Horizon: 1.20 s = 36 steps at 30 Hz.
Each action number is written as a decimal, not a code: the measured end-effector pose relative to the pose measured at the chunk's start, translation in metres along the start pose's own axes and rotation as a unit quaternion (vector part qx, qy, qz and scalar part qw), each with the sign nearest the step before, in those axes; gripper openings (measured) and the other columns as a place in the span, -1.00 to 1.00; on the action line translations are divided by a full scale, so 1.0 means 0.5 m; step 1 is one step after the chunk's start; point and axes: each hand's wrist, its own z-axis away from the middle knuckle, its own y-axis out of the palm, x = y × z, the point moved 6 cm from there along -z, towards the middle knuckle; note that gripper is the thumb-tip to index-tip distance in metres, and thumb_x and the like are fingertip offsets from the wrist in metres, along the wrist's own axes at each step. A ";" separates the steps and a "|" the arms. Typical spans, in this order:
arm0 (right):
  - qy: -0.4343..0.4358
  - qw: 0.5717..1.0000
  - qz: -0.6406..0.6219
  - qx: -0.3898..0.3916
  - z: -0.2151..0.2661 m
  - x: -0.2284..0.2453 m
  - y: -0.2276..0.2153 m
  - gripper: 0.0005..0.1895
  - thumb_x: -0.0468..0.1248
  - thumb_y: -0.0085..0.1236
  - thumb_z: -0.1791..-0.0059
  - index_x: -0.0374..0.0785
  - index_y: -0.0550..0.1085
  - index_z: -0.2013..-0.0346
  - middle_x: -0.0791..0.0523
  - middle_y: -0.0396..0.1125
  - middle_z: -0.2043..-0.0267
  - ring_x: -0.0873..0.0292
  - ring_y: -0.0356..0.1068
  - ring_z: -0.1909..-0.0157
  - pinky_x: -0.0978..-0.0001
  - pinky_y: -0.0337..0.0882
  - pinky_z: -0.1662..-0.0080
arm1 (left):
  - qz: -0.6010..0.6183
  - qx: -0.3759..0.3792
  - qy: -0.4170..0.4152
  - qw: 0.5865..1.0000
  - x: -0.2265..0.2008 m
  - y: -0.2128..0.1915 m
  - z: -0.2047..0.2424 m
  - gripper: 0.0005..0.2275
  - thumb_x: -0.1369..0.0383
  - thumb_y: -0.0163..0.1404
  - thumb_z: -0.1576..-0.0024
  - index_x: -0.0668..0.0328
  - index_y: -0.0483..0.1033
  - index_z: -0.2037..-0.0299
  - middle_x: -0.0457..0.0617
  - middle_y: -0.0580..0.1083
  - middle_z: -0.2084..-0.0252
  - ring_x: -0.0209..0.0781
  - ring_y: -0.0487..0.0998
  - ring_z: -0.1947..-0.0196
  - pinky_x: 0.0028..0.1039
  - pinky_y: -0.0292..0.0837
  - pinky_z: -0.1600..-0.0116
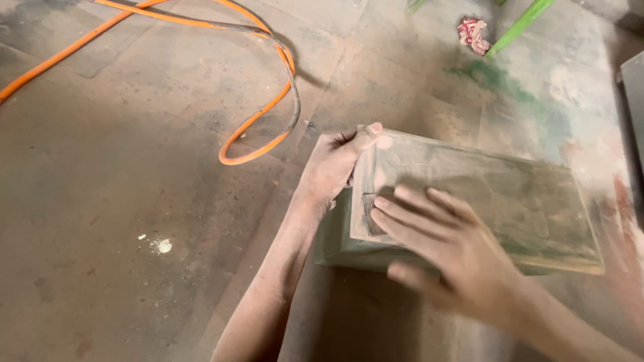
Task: The person sands a rectangular wooden piece by hand using a sanding block. They hold the piece between their legs and rub the sanding block across the surface repeatedly, flipping the piece to work on different sides.
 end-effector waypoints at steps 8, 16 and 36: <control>0.009 1.000 0.009 0.004 -0.014 -0.025 0.002 -0.38 0.06 0.03 -0.04 -0.21 0.38 -0.29 0.05 0.23 -0.42 -0.06 0.08 -0.50 -0.21 0.04 -0.34 | 0.008 0.006 -0.009 1.000 0.014 -0.003 -0.011 -0.66 0.14 0.15 -0.15 0.37 0.65 0.30 -0.19 0.46 0.58 -0.48 0.37 0.64 -0.60 0.19 0.58; 0.049 0.999 0.007 -0.007 -0.071 -0.098 0.005 -0.47 0.03 -0.06 -0.09 -0.11 0.41 -0.29 0.14 0.26 -0.41 -0.07 0.06 -0.52 -0.17 0.09 -0.41 | -0.051 -0.037 -0.019 0.998 0.022 -0.022 -0.021 -0.66 0.11 0.16 -0.13 0.30 0.65 0.42 -0.18 0.45 0.63 -0.48 0.36 0.69 -0.60 0.18 0.60; 0.004 0.999 0.031 0.008 -0.043 -0.092 0.020 -0.48 0.00 -0.18 -0.13 -0.08 0.38 -0.34 0.16 0.23 -0.47 -0.05 0.01 -0.54 -0.19 -0.10 -0.43 | -0.112 0.012 -0.033 0.993 -0.004 -0.016 0.009 -0.65 0.08 0.10 -0.10 0.16 0.65 0.09 -0.14 0.59 0.42 -0.41 0.59 0.54 -0.59 0.44 0.49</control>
